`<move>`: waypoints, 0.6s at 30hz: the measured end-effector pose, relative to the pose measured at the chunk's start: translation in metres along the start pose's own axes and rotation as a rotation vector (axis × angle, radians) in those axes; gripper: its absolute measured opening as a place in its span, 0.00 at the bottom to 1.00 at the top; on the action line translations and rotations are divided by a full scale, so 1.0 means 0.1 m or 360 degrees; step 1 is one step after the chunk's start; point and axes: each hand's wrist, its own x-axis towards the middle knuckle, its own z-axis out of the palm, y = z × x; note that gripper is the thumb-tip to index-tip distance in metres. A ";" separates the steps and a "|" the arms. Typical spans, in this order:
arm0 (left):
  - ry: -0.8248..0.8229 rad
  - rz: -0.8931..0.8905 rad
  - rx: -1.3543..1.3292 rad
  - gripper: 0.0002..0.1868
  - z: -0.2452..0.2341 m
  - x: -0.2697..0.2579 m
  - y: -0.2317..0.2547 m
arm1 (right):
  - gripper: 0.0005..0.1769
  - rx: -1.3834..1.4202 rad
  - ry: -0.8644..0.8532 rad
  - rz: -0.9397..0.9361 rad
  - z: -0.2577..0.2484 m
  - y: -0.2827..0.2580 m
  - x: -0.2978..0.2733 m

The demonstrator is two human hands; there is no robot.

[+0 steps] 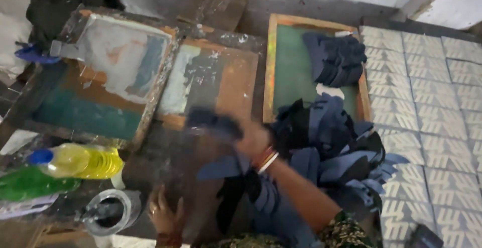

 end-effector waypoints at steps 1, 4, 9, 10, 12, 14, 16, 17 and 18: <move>0.0006 0.0002 0.0002 0.42 0.01 0.00 0.04 | 0.37 0.0003 0.0004 -0.0005 -0.10 0.37 0.30; -0.0134 -0.0046 0.0735 0.42 0.03 0.01 0.10 | 0.53 -0.0405 0.0356 0.0357 -0.47 1.24 1.14; 0.0104 0.0319 0.0635 0.34 0.38 -0.06 -0.44 | 0.46 -0.0605 0.0466 0.1006 -0.92 2.18 1.94; 0.0108 0.0315 0.0639 0.34 0.52 -0.06 -0.67 | 0.46 -0.0600 0.0463 0.1002 -0.91 2.33 2.00; 0.0227 0.0436 0.0517 0.34 0.80 -0.09 -1.11 | 0.45 -0.0714 0.0478 0.1014 -0.91 2.63 2.10; 0.0246 0.0448 0.0551 0.34 0.98 -0.07 -1.25 | 0.45 -0.0684 0.0479 0.1106 -0.88 2.79 2.16; 0.0269 0.0466 0.0590 0.34 1.10 0.00 -1.35 | 0.44 -0.0646 0.0486 0.1199 -0.82 2.96 2.18; 0.0291 0.0477 0.0566 0.34 1.15 0.02 -1.37 | 0.45 -0.0671 0.0354 0.1347 -0.80 3.07 2.14; 0.0312 0.0489 0.0542 0.34 1.19 0.05 -1.39 | 0.47 -0.0694 0.0219 0.1492 -0.78 3.17 2.10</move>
